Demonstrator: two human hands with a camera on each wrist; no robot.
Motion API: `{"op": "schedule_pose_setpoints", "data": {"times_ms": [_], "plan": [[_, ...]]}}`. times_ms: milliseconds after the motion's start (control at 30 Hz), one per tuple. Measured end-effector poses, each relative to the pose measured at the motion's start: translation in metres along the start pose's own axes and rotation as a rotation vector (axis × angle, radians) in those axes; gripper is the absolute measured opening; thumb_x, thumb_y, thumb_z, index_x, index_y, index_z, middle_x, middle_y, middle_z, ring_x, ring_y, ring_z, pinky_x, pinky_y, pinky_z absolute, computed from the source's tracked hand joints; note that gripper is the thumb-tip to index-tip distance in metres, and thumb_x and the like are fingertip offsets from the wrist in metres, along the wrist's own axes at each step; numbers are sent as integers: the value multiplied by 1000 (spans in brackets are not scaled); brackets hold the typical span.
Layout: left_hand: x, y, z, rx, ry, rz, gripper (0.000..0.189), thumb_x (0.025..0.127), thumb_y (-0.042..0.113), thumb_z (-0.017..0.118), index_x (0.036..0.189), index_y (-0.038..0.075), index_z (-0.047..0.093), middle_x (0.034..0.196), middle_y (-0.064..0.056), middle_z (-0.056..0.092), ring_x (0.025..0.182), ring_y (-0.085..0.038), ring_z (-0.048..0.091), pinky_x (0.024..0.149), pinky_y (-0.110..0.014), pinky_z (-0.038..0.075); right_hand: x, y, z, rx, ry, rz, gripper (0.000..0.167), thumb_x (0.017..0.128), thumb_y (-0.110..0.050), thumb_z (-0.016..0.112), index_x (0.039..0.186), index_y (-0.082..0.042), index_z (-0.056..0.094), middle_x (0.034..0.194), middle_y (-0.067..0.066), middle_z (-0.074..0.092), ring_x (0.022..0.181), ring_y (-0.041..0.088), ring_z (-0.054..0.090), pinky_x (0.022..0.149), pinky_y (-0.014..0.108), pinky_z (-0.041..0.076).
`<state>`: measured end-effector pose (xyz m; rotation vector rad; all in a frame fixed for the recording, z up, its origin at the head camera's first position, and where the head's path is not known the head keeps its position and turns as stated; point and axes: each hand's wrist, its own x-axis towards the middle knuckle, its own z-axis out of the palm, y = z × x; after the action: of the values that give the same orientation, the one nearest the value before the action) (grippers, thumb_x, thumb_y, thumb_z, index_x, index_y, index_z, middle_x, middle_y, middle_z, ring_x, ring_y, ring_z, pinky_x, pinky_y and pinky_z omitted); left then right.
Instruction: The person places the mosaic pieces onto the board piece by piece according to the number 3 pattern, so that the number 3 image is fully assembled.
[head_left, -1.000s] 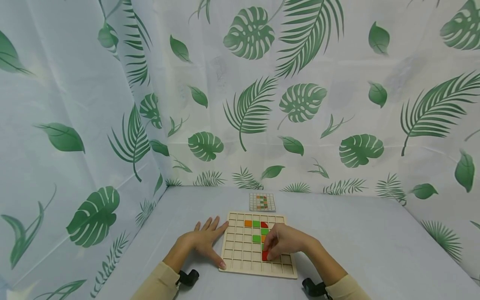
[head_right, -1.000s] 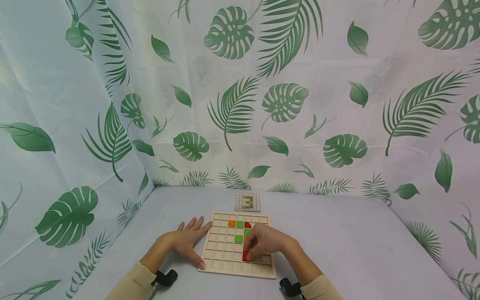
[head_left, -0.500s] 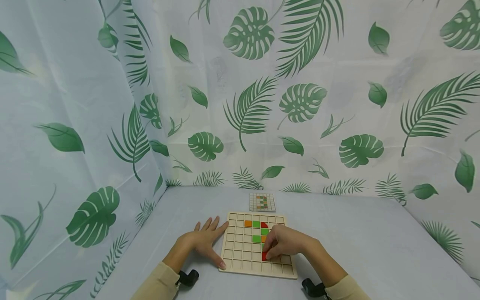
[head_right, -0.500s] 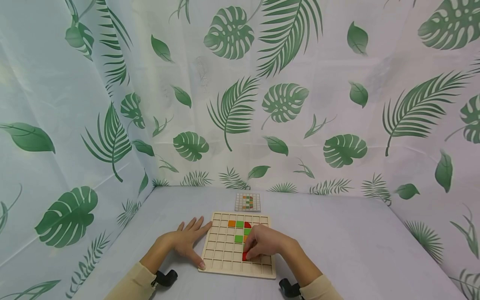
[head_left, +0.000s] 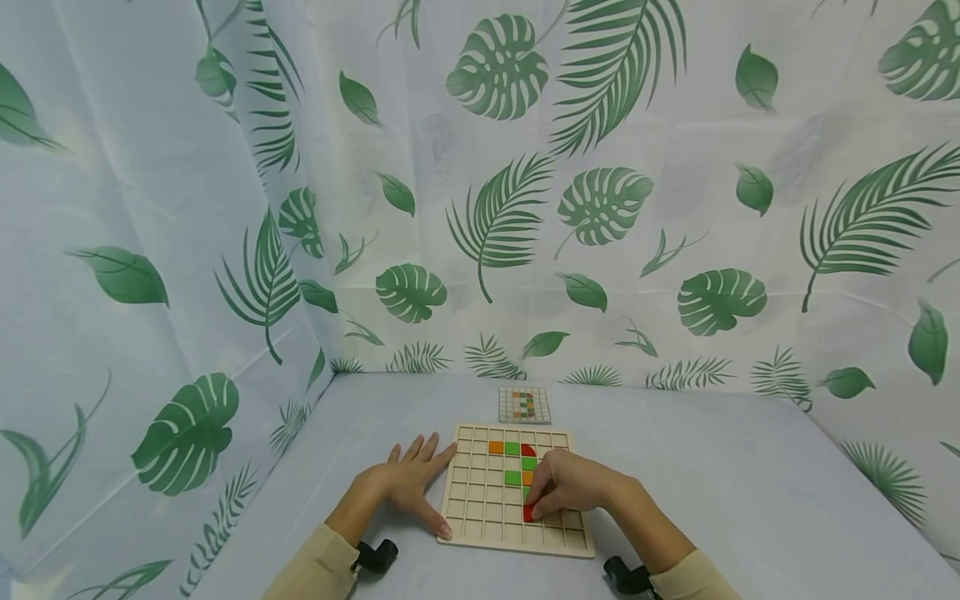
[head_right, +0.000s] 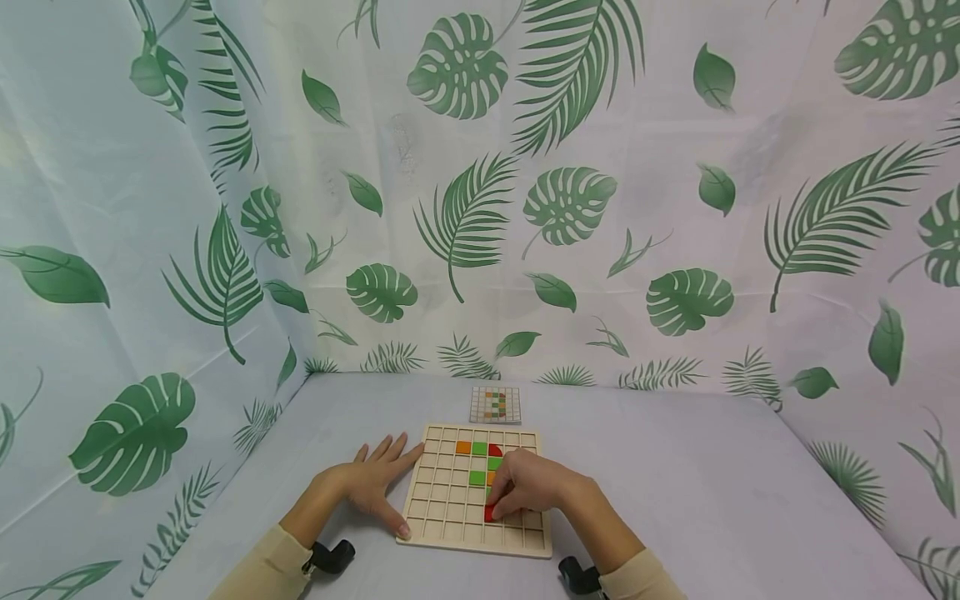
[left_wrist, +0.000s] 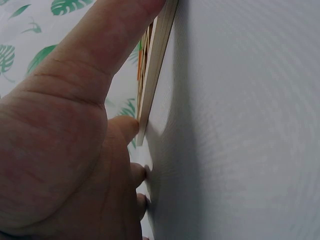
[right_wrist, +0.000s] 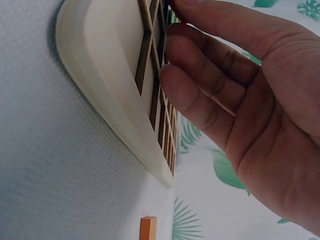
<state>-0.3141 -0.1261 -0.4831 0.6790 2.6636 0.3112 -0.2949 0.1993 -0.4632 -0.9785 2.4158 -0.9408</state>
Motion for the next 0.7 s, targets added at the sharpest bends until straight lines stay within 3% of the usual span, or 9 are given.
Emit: {"op": "schedule_pose_setpoints", "data": {"times_ms": [700], "plan": [[3,-2,2,4,4,2,137,64,77,85,169,30,11,177,-14,1,163,-39,-2,126,-70,4,1,0,1,-16,16,-11,12,83,-5,86,93,-12,86,87,-6,79,72,-1,63,67,19,55]]}}
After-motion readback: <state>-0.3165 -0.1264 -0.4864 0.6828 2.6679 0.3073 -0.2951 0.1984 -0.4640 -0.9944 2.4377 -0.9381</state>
